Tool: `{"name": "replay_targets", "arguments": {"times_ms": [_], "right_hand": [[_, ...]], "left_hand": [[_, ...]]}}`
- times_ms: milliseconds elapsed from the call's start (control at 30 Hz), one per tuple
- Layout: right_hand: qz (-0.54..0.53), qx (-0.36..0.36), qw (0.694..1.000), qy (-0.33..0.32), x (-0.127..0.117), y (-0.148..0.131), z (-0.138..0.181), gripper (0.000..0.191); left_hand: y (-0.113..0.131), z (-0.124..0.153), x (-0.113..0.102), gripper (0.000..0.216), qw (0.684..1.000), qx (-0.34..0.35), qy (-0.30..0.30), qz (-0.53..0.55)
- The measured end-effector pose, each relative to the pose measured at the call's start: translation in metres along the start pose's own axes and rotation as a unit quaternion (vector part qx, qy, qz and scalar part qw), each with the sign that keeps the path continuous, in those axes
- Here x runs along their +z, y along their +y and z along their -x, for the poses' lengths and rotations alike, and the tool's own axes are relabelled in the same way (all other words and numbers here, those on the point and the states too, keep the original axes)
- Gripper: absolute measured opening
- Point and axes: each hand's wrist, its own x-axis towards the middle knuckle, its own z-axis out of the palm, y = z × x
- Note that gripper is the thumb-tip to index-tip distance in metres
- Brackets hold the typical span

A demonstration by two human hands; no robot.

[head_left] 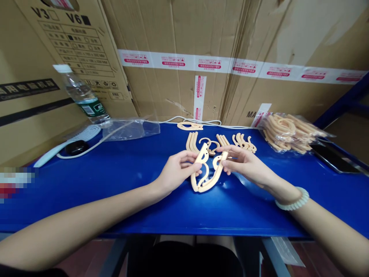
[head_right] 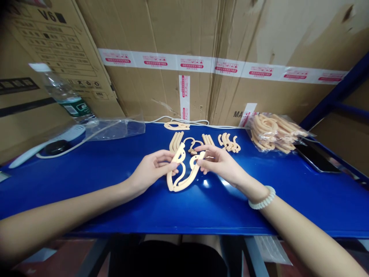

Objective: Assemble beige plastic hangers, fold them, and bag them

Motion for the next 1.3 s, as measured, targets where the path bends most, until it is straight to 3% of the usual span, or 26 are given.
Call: {"name": "replay_targets", "arguments": {"times_ms": [100, 233, 333, 433, 533, 633, 767, 900, 1033, 1133, 1200, 1300], "right_hand": [[0.039, 0.023, 0.999, -0.002, -0.003, 0.0, 0.0, 0.048], [0.061, 0.061, 0.996, -0.018, -0.01, 0.002, -0.003, 0.036], [0.083, 0.036, 0.996, 0.025, -0.013, 0.002, -0.005, 0.034], [0.079, -0.002, 0.993, 0.093, -0.012, 0.002, -0.006, 0.037], [0.036, -0.024, 0.991, 0.125, -0.01, 0.003, -0.005, 0.04], [-0.02, -0.014, 0.993, 0.112, -0.007, 0.004, -0.006, 0.04], [-0.066, 0.0, 0.996, 0.055, 0.001, 0.009, -0.006, 0.042], [-0.085, -0.037, 0.995, 0.03, 0.009, 0.013, -0.004, 0.037], [-0.065, -0.082, 0.994, 0.044, 0.015, 0.015, -0.003, 0.03], [-0.044, -0.124, 0.991, 0.036, 0.018, 0.015, -0.003, 0.025], [-0.017, -0.15, 0.988, 0.022, 0.021, 0.014, -0.002, 0.022], [0.034, -0.159, 0.987, 0.004, 0.024, 0.012, -0.001, 0.02]], "left_hand": [[0.0, 0.0, 0.0, 0.039, 0.999, 0.034, 0.034, 0.022], [0.0, -0.002, -0.001, 0.039, 0.987, 0.104, 0.119, 0.042], [0.001, -0.003, -0.001, 0.037, 0.973, 0.144, 0.173, 0.057], [0.002, -0.002, -0.002, 0.031, 0.971, 0.157, 0.174, 0.037], [0.001, -0.002, -0.004, 0.03, 0.975, 0.164, 0.149, 0.004], [0.0, 0.0, -0.004, 0.032, 0.983, 0.145, 0.103, -0.04], [0.003, 0.005, 0.0, 0.025, 0.981, 0.141, -0.017, -0.133], [0.007, 0.007, 0.001, 0.021, 0.973, 0.132, -0.135, -0.132], [0.007, 0.006, 0.001, 0.02, 0.975, 0.103, -0.151, -0.126], [0.005, 0.006, 0.003, 0.021, 0.986, 0.018, -0.151, -0.073], [0.005, 0.006, 0.003, 0.025, 0.982, -0.032, -0.18, -0.046], [0.008, 0.005, 0.003, 0.023, 0.967, -0.047, -0.234, -0.083]]}}
